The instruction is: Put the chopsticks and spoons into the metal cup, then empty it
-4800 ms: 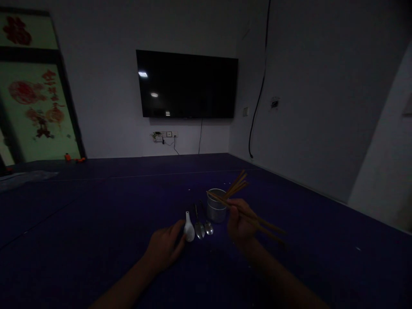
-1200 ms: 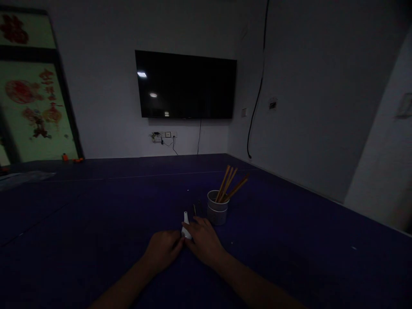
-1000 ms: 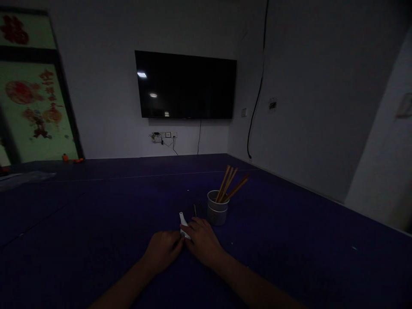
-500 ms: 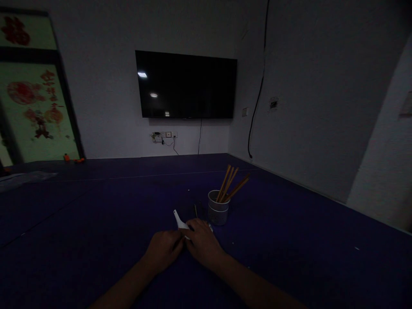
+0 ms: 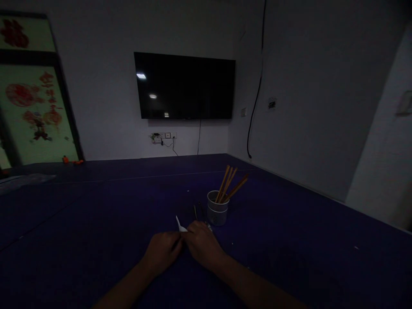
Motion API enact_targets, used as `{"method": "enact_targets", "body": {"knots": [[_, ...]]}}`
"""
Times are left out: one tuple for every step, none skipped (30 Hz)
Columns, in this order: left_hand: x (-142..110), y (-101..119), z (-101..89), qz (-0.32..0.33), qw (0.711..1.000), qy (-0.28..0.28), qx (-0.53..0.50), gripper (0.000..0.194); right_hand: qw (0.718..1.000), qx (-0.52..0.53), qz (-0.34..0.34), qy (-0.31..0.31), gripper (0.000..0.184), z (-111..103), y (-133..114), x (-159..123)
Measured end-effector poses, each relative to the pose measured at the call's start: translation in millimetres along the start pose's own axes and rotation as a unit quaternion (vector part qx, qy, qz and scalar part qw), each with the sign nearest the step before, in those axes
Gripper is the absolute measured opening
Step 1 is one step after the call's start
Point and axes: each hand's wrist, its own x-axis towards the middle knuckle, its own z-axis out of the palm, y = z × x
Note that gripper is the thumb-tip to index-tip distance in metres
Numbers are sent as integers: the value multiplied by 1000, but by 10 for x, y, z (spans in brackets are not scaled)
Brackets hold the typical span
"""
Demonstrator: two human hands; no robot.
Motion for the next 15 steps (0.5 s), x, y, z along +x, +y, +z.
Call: {"method": "enact_targets", "body": {"knots": [[-3, 4, -7, -3, 1000, 2, -3, 33, 1000, 1, -1, 6, 20, 0, 0, -1], [-6, 9, -15, -6, 1000, 5, -8, 33, 1000, 2, -2, 13, 21, 1, 0, -2], [-9, 13, -23, -10, 1000, 9, -14, 34, 1000, 3, -3, 21, 21, 4, 2, -3], [-12, 16, -32, -14, 1000, 14, -21, 35, 999, 5, -5, 32, 21, 8, 4, -5], [-14, 18, -39, -18, 999, 19, -30, 36, 999, 6, -7, 45, 22, 13, 7, -8], [-16, 17, -44, -23, 999, 23, -40, 37, 998, 8, -10, 61, 23, 19, 9, -12], [-18, 14, -47, -33, 998, 28, -50, 40, 997, 10, -14, 79, 24, 27, 12, -18], [-20, 8, -48, -44, 997, 34, -61, 42, 995, 12, -18, 96, 26, 35, 14, -24], [-21, 0, -46, -58, 995, 41, -72, 44, 993, 13, -22, 112, 27, 45, 16, -31], [-23, -9, -43, -72, 993, 49, -84, 46, 991, 15, -26, 127, 28, 56, 17, -38], [-25, -20, -38, -84, 990, 58, -99, 48, 989, 15, -31, 141, 29, 67, 19, -44], [-26, -29, -32, -94, 986, 68, -116, 48, 987, 15, -38, 157, 30, 79, 20, -48], [-27, -38, -26, -100, 982, 79, -136, 48, 983, 15, -46, 176, 31, 90, 22, -50], [-26, -44, -21, -103, 977, 91, -160, 48, 978, 14, -55, 200, 31, 99, 25, -49], [-25, -48, -17, -104, 971, 104, -187, 47, 972, 13, -65, 226, 32, 106, 27, -47]]}}
